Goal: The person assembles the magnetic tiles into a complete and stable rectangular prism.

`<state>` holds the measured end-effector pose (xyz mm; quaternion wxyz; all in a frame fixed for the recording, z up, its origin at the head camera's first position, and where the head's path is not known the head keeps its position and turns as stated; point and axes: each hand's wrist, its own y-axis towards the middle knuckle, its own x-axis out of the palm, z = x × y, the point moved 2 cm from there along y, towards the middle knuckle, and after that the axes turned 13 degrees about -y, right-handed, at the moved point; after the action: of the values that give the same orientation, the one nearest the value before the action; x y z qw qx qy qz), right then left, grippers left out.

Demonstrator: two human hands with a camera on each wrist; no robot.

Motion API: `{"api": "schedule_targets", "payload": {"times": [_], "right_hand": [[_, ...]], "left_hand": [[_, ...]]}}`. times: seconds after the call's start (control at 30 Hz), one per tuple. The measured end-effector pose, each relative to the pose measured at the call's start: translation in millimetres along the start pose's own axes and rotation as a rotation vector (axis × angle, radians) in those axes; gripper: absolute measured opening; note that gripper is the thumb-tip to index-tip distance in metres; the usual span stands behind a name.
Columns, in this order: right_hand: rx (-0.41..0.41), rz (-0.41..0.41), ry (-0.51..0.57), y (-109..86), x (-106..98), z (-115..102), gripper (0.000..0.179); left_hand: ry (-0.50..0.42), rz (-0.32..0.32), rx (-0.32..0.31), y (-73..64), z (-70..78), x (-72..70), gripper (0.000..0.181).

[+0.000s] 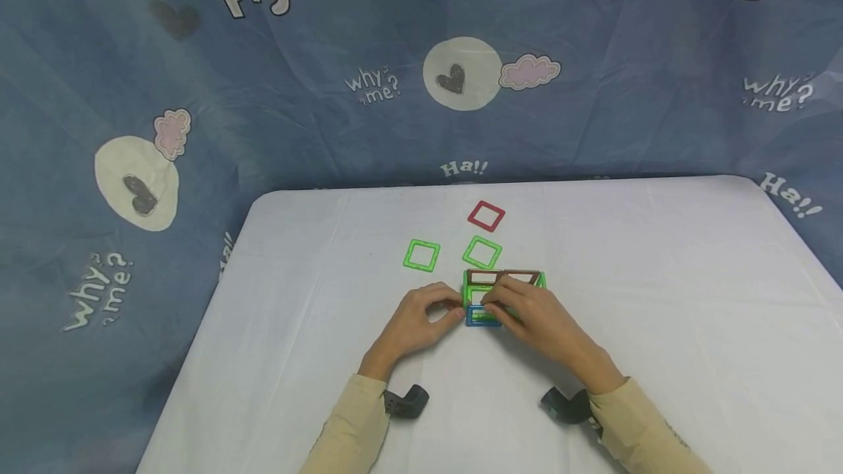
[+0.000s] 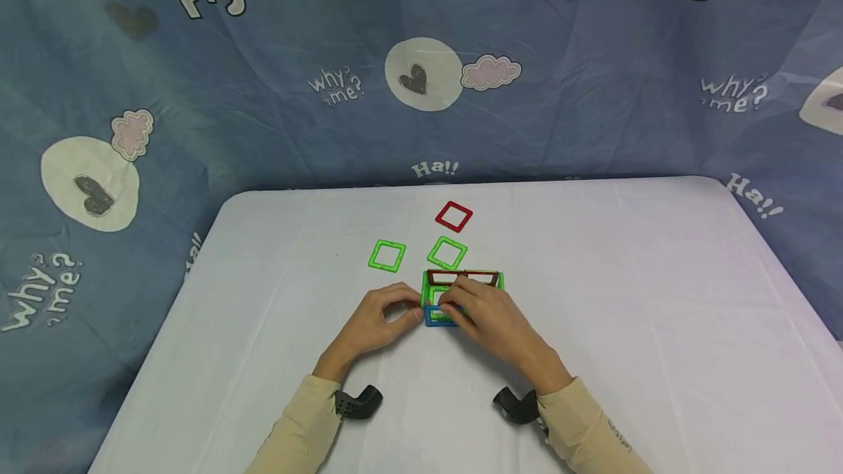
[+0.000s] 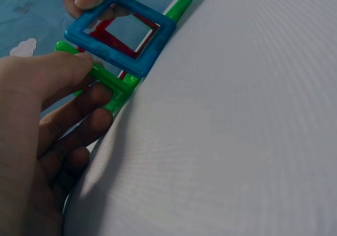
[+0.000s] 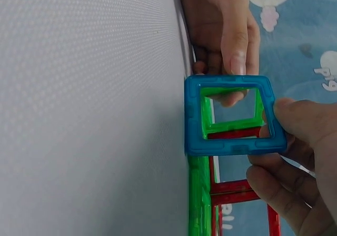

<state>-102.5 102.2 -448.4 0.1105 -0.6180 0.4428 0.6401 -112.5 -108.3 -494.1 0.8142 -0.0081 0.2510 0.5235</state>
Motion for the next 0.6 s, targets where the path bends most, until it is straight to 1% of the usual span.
{"api": "schedule_targets", "payload": {"times": [0.37, 0.6], "right_hand": [[0.003, 0.008, 0.000, 0.4, -0.8, 0.6, 0.011], [0.002, 0.017, 0.002, 0.1, -0.6, 0.0, 0.011]], "left_hand": [[0.013, 0.001, 0.008, 0.9, -0.2, -0.1, 0.013], [0.011, 0.000, 0.000, 0.4, -1.8, 0.1, 0.012]]}}
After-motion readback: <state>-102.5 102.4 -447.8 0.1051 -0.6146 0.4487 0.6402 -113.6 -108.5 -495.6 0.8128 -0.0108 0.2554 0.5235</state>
